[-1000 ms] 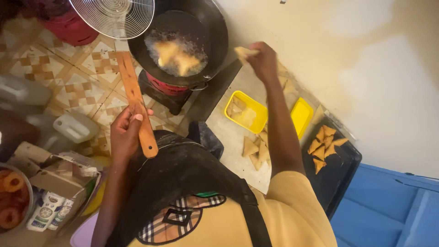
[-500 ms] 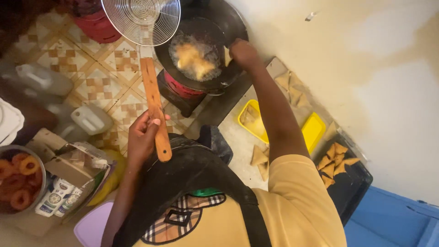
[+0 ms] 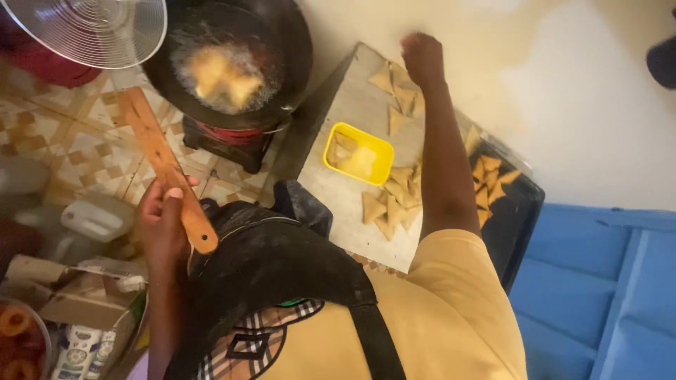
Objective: The person deep-fries triangular pastries in a large wok filled with hot oil. Using a long-handled wire skimmer, they stir the pastries and remove the cooked ones, placing them onto a black tray. They then add more uncooked pastries from a yellow container into the oil to continue the frying process.
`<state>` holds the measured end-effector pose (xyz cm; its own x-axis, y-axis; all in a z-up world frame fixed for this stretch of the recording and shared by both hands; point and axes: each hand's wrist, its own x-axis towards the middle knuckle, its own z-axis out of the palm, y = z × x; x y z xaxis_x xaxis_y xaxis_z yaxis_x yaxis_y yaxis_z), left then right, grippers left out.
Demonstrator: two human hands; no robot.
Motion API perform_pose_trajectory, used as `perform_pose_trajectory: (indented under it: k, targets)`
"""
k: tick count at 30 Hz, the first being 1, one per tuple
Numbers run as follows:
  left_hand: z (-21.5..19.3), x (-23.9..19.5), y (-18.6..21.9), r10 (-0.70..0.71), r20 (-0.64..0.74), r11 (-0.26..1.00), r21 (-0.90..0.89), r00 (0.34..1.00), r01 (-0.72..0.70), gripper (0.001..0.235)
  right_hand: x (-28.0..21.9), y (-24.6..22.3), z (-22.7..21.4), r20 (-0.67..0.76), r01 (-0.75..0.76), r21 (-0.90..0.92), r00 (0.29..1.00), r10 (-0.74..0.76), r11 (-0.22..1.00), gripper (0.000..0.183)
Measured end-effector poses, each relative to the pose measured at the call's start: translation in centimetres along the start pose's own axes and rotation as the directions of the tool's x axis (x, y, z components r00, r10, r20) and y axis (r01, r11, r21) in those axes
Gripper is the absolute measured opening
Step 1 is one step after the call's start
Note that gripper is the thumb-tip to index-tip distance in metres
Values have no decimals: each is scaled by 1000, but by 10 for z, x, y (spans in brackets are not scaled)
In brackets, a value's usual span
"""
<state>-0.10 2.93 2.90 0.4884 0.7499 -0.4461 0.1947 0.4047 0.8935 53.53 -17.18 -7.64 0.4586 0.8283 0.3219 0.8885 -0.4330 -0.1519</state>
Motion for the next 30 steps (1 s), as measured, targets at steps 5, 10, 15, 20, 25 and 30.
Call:
perform_pose_trajectory:
  k: [5,10,15,20,25,30]
  targets:
    - [0,8,-11,116,36,982,-156,993,-109,26,-82,84,53,581,-225,-472,648,492,853,49]
    - [-5,17,-34,141,32,983,-125,990,-136,22,-120,42,46,532,-363,-454,622,574,814,42]
    - [-2,16,-30,165,-11,948,-273,986,-161,23,-120,-12,14,766,51,-518,472,437,854,39]
    - [-11,20,-35,194,28,948,-261,981,-180,27,-137,3,30,481,-930,96,356,801,356,59]
    - [-17,10,-19,210,28,945,-263,977,-196,33,-120,17,39,586,-567,-231,567,578,790,36]
    - [-26,19,-40,207,23,946,-260,978,-194,34,-96,14,43,687,306,-493,712,149,814,22]
